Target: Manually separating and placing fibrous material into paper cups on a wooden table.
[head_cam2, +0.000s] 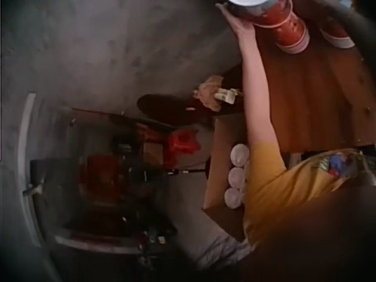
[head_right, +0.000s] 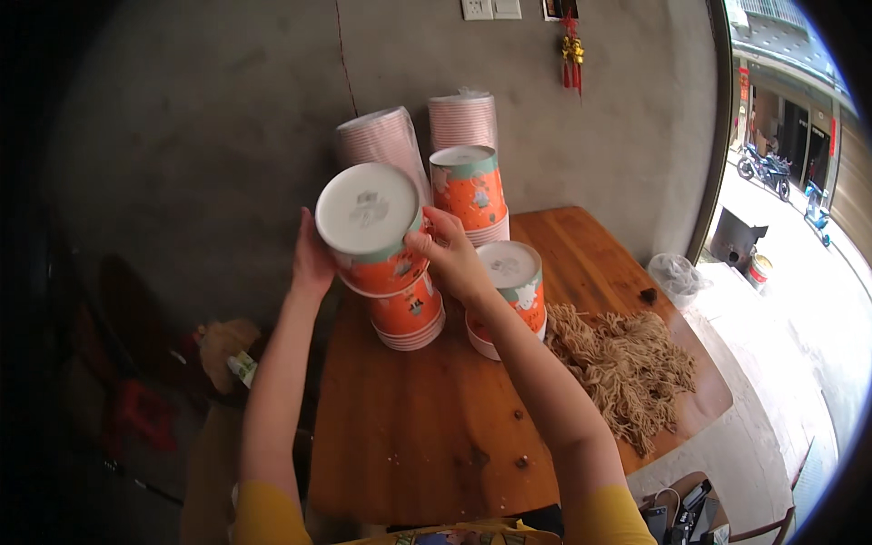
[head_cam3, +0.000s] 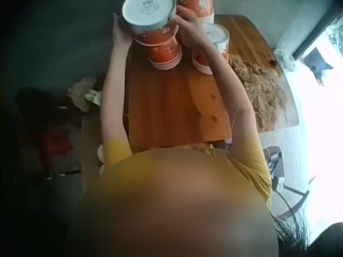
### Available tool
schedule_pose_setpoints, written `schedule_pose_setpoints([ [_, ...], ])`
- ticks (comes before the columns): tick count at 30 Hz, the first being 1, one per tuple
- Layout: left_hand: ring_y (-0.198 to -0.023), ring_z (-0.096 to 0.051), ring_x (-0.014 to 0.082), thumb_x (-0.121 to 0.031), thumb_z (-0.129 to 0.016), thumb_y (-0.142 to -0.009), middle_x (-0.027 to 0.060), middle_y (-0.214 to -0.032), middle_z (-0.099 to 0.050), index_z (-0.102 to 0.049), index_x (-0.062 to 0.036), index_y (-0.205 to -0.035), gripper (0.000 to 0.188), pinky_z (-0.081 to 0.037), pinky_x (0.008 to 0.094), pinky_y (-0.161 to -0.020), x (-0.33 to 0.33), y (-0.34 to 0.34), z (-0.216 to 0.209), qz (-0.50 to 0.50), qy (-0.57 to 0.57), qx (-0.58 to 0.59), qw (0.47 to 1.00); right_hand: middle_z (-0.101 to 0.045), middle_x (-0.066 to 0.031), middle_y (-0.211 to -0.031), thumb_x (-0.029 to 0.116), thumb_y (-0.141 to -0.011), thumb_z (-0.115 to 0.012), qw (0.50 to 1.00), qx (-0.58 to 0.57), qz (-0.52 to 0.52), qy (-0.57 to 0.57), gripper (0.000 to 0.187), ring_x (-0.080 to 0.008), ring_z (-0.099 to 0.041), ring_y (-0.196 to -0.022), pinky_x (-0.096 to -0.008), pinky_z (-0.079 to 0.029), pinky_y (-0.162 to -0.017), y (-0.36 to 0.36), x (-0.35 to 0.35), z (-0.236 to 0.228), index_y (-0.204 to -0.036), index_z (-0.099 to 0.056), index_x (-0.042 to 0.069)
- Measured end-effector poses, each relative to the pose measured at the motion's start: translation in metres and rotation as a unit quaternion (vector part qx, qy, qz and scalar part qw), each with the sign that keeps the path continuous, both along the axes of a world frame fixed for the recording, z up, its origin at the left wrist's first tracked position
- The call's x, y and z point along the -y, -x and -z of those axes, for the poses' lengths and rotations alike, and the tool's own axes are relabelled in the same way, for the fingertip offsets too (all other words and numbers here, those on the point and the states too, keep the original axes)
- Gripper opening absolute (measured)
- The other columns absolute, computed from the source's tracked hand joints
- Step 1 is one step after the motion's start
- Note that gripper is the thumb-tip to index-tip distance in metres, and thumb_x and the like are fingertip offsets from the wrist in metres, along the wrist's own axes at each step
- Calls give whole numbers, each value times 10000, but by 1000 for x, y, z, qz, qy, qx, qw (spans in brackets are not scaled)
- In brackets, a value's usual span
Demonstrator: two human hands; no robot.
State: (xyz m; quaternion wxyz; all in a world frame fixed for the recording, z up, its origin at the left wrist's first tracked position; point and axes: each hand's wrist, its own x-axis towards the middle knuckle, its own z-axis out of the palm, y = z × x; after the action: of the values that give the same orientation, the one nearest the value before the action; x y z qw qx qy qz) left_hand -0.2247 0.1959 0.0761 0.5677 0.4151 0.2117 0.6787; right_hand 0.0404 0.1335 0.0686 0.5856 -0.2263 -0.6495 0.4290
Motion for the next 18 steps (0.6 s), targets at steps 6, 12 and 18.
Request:
schedule_pose_setpoints([
  [6, -1408, -257, 274, -732, -664, -703, 145, -1485, -336, -82, -87, -1523, 1195, -226, 386, -1144, -41, -1, 52, -158, -218, -312, 911, -677, -116, -909, 324, -906, -641, 996, -72, -58, -17, 393, -174, -632, -894, -333, -485, -738, 41, -80, 26, -1004, -611, -56],
  [12, -1365, -330, 303, -598, -757, -715, 207, -1478, -317, -101, -49, -1511, 1168, -309, 413, -1101, -43, 10, 114, -146, -164, -406, 887, -656, -220, -899, 384, -882, -628, 899, 408, 156, 3, 402, -348, -642, -870, -420, -484, -774, 2, -63, 28, -949, -618, -13],
  [18, -1386, -296, 302, -420, -801, -752, 186, -1511, -272, -153, -50, -1503, 1058, -274, 414, -1123, -26, 25, 166, -158, -148, -463, 860, -415, -195, -1389, 611, -755, -668, 772, 555, 296, -90, 758, -447, -369, -1273, -610, -361, -979, -39, -22, 2, -1355, -454, 200],
])
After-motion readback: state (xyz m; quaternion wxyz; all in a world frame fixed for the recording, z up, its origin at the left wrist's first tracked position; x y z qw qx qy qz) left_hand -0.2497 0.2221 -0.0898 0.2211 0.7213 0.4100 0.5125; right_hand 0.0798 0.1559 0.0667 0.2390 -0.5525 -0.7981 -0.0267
